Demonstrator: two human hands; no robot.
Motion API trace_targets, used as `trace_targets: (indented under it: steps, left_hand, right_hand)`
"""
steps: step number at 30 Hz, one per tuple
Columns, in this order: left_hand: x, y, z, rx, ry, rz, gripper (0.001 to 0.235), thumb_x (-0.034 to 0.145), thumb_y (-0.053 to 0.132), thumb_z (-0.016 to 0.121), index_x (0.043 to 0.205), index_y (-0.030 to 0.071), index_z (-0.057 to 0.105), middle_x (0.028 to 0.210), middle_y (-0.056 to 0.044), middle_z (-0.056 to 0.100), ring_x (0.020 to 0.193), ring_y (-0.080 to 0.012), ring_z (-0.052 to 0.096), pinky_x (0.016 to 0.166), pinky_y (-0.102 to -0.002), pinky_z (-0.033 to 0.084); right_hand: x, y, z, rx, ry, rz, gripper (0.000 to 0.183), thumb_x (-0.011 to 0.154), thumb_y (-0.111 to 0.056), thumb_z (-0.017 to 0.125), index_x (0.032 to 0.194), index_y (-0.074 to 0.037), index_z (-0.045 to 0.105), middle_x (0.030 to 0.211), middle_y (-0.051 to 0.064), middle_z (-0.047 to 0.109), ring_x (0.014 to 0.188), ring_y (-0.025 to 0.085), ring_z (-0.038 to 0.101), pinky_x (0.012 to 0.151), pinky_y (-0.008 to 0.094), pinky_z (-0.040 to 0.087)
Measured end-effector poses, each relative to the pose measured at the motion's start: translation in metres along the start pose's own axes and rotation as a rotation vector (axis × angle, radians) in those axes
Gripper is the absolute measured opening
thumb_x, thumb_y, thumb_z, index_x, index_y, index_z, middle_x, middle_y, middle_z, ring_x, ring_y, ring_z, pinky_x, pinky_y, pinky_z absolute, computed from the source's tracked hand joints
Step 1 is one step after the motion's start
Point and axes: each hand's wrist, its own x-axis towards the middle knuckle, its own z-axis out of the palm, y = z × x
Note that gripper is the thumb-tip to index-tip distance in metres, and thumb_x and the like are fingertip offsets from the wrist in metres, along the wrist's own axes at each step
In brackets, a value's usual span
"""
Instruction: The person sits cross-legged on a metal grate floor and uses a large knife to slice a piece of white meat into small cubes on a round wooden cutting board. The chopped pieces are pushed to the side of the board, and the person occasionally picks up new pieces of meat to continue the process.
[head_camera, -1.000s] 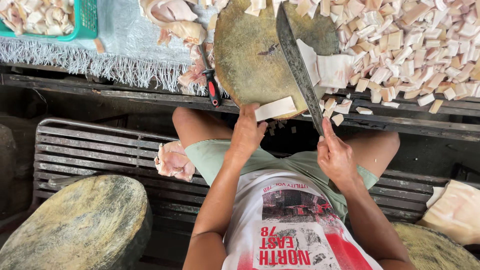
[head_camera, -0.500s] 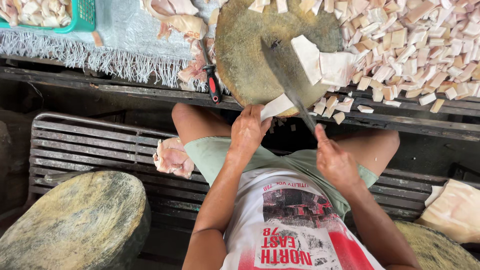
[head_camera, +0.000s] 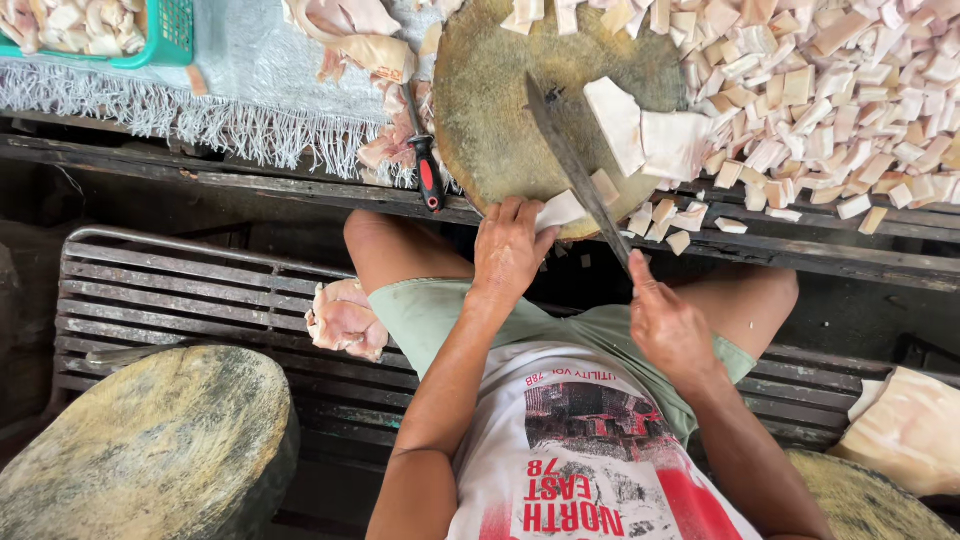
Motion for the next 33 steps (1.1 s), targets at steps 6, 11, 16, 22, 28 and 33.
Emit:
trace_targets:
  steps: [6, 11, 16, 22, 28, 33]
  left_hand:
    - [0.001, 0.005, 0.005, -0.051, 0.024, -0.023, 0.04, 0.082, 0.019, 0.081, 0.116, 0.004, 0.065, 0.111, -0.016, 0.066, 0.102, -0.0394, 0.063, 0.088, -0.047, 0.053]
    - [0.002, 0.005, 0.005, -0.064, -0.065, -0.063, 0.041, 0.083, 0.018, 0.079, 0.117, 0.002, 0.063, 0.11, -0.019, 0.064, 0.103, -0.0411, 0.064, 0.085, -0.048, 0.055]
    - [0.001, 0.002, 0.004, -0.07, -0.094, -0.053, 0.035, 0.089, 0.017, 0.075, 0.117, 0.001, 0.062, 0.111, -0.02, 0.063, 0.102, -0.0418, 0.065, 0.085, -0.048, 0.056]
    - [0.003, 0.003, 0.007, -0.154, -0.049, -0.042, 0.03, 0.089, 0.015, 0.074, 0.109, 0.0, 0.059, 0.113, -0.018, 0.061, 0.095, -0.0398, 0.068, 0.078, -0.046, 0.058]
    - [0.003, 0.004, 0.001, -0.156, -0.086, -0.045, 0.028, 0.089, 0.015, 0.076, 0.105, 0.0, 0.059, 0.116, -0.018, 0.059, 0.09, -0.0411, 0.069, 0.074, -0.048, 0.058]
    - [0.004, 0.001, -0.003, -0.193, -0.107, -0.004, 0.021, 0.087, 0.013, 0.076, 0.097, 0.002, 0.063, 0.109, -0.018, 0.062, 0.086, -0.0403, 0.069, 0.074, -0.049, 0.056]
  right_hand:
    - [-0.019, 0.006, -0.027, 0.224, 0.391, -0.127, 0.069, 0.099, 0.006, 0.06, 0.162, -0.009, 0.038, 0.095, 0.018, 0.069, 0.077, 0.031, 0.07, 0.068, 0.039, 0.058]
    - [-0.011, -0.005, -0.008, 0.241, 0.361, -0.267, 0.071, 0.092, 0.006, 0.065, 0.157, -0.005, 0.038, 0.09, 0.018, 0.069, 0.067, 0.03, 0.067, 0.061, 0.039, 0.056]
    - [0.006, -0.01, -0.008, 0.05, 0.087, -0.107, 0.076, 0.086, 0.004, 0.067, 0.157, -0.008, 0.043, 0.088, 0.02, 0.07, 0.067, 0.036, 0.066, 0.061, 0.045, 0.055]
    - [-0.02, 0.002, -0.027, 0.278, 0.43, -0.154, 0.067, 0.098, 0.013, 0.057, 0.16, -0.006, 0.04, 0.089, 0.017, 0.068, 0.07, 0.025, 0.068, 0.063, 0.037, 0.056]
    - [-0.018, 0.002, 0.017, -0.09, 0.133, -0.166, 0.068, 0.087, -0.001, 0.072, 0.151, 0.0, 0.048, 0.073, 0.017, 0.068, 0.052, 0.028, 0.061, 0.048, 0.042, 0.049]
    - [-0.018, 0.002, 0.011, 0.189, 0.133, -0.085, 0.07, 0.09, -0.002, 0.063, 0.157, -0.012, 0.045, 0.088, 0.018, 0.071, 0.067, 0.027, 0.068, 0.062, 0.039, 0.055]
